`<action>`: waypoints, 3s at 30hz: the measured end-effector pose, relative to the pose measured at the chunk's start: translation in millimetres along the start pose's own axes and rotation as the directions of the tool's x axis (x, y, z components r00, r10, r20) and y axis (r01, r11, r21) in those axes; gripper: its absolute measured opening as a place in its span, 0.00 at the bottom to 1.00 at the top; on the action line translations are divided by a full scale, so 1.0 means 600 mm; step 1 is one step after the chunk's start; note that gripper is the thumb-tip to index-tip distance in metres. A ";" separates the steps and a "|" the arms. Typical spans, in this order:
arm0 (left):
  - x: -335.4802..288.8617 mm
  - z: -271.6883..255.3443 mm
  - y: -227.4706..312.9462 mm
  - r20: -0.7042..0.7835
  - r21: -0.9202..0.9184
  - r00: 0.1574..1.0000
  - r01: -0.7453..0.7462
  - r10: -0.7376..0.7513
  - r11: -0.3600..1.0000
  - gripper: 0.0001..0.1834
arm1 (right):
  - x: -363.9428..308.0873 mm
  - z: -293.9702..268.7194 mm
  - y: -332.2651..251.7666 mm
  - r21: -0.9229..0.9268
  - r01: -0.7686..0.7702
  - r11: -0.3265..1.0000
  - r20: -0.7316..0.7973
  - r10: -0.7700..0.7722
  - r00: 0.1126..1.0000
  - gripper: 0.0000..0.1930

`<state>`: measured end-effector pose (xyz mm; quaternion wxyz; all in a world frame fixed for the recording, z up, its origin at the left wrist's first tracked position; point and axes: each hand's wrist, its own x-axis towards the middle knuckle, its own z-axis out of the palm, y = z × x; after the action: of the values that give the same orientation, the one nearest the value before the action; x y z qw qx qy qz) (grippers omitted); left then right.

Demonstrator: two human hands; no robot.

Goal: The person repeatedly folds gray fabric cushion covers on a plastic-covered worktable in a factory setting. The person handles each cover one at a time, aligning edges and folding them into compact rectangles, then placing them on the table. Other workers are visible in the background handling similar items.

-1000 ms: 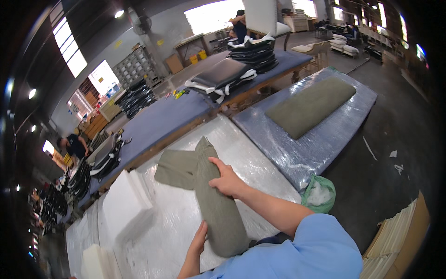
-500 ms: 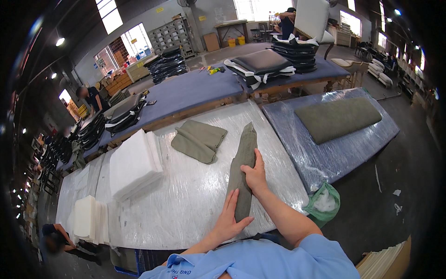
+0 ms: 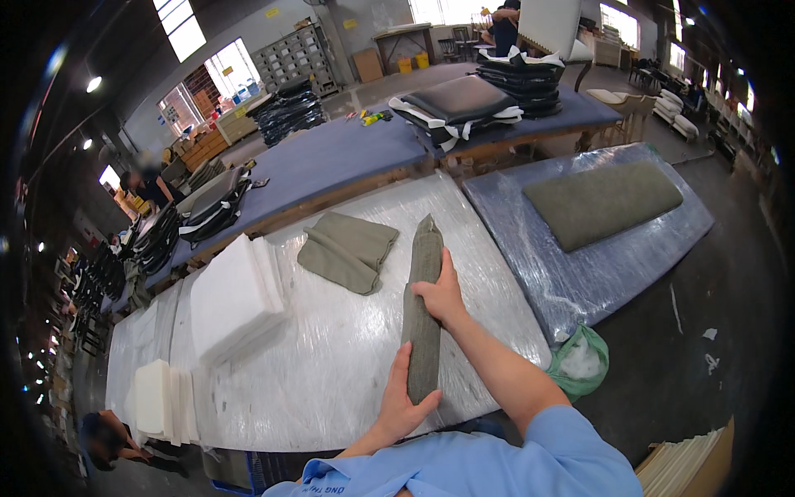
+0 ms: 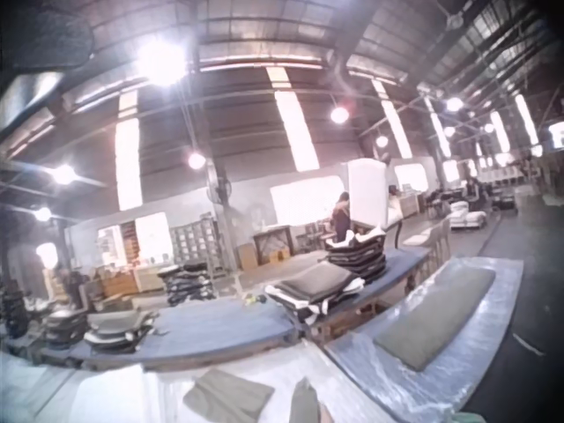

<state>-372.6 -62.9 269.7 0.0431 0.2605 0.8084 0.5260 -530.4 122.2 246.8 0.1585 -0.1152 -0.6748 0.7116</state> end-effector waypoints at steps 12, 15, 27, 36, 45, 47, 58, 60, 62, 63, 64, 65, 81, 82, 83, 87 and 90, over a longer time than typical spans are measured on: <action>0.053 0.010 0.026 -0.016 -0.008 0.999 0.036 -0.037 0.999 0.54 | 0.239 0.001 -0.056 -0.294 -0.247 0.923 0.065 0.277 0.959 0.59; 0.059 0.016 0.029 -0.033 -0.037 0.999 0.012 -0.013 0.999 0.52 | 0.255 -0.002 -0.051 -0.308 -0.195 0.931 0.029 0.214 0.976 0.58; -0.006 -0.018 0.020 -0.040 -0.009 0.997 0.060 -0.060 0.998 0.51 | 0.186 0.100 -0.021 0.185 -0.177 0.967 0.106 0.159 0.982 0.36; 0.075 -0.035 -0.037 0.023 -0.104 1.000 -0.009 0.011 0.995 0.53 | 0.297 0.081 0.072 0.262 -0.073 0.962 0.103 0.048 0.994 0.37; 0.413 -0.107 -0.217 -0.077 -0.508 0.922 0.292 -0.380 0.810 0.40 | 0.252 0.117 0.025 0.086 0.137 0.987 -0.172 -0.121 0.978 0.21; 0.478 -0.152 -0.255 -0.087 -0.574 0.892 0.319 -0.444 0.754 0.36 | 0.233 0.141 0.010 0.096 0.091 0.991 -0.093 -0.083 0.992 0.23; 0.562 -0.200 -0.260 0.128 -0.711 0.981 0.194 -0.147 0.676 0.12 | 0.255 0.112 0.043 0.371 0.038 0.928 0.170 -0.108 0.979 0.10; 0.566 -0.191 -0.261 0.016 -0.720 0.993 0.094 -0.119 0.688 0.11 | 0.255 0.109 0.044 0.394 0.013 0.919 0.226 -0.110 0.968 0.10; 0.578 -0.171 -0.257 -0.063 -0.708 0.992 0.033 -0.109 0.706 0.11 | 0.258 0.106 0.041 0.381 0.030 0.924 0.225 -0.124 0.966 0.12; 0.581 -0.168 -0.259 -0.099 -0.686 0.988 0.020 -0.120 0.727 0.12 | 0.256 0.113 0.035 0.382 0.032 0.924 0.236 -0.131 0.963 0.13; 0.586 -0.165 -0.261 -0.133 -0.665 0.983 0.008 -0.129 0.747 0.12 | 0.252 0.117 0.029 0.388 -0.045 0.921 0.265 -0.065 0.962 0.15; 0.591 -0.162 -0.263 -0.150 -0.631 0.981 0.001 -0.123 0.776 0.13 | 0.247 0.119 0.023 0.391 -0.121 0.912 0.293 0.001 0.956 0.16; 0.661 -0.124 -0.221 -0.407 0.170 0.913 0.033 0.039 0.985 0.33 | 0.228 0.120 0.027 0.177 -0.049 0.983 0.094 0.033 0.995 0.16; 0.663 -0.120 -0.219 -0.412 0.188 0.909 0.028 0.054 0.982 0.32 | 0.225 0.118 0.029 0.184 -0.051 0.982 0.077 0.038 0.996 0.16; 0.669 -0.116 -0.217 -0.398 0.217 0.914 0.009 0.080 0.976 0.32 | 0.222 0.115 0.031 0.189 -0.054 0.981 0.059 0.043 0.997 0.16; 0.679 -0.093 -0.232 -0.394 0.259 0.908 -0.038 0.141 0.965 0.33 | 0.232 0.104 0.037 0.216 -0.026 0.976 0.082 0.009 0.997 0.17; 0.681 -0.111 -0.244 -0.277 0.197 0.960 0.023 0.033 0.980 0.34 | 0.221 0.100 0.030 0.135 -0.005 0.991 0.032 0.000 0.999 0.17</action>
<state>-802.3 27.3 255.0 -0.0987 0.1890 0.8542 0.4743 -676.9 116.4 239.4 0.1541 -0.0937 -0.6274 0.7576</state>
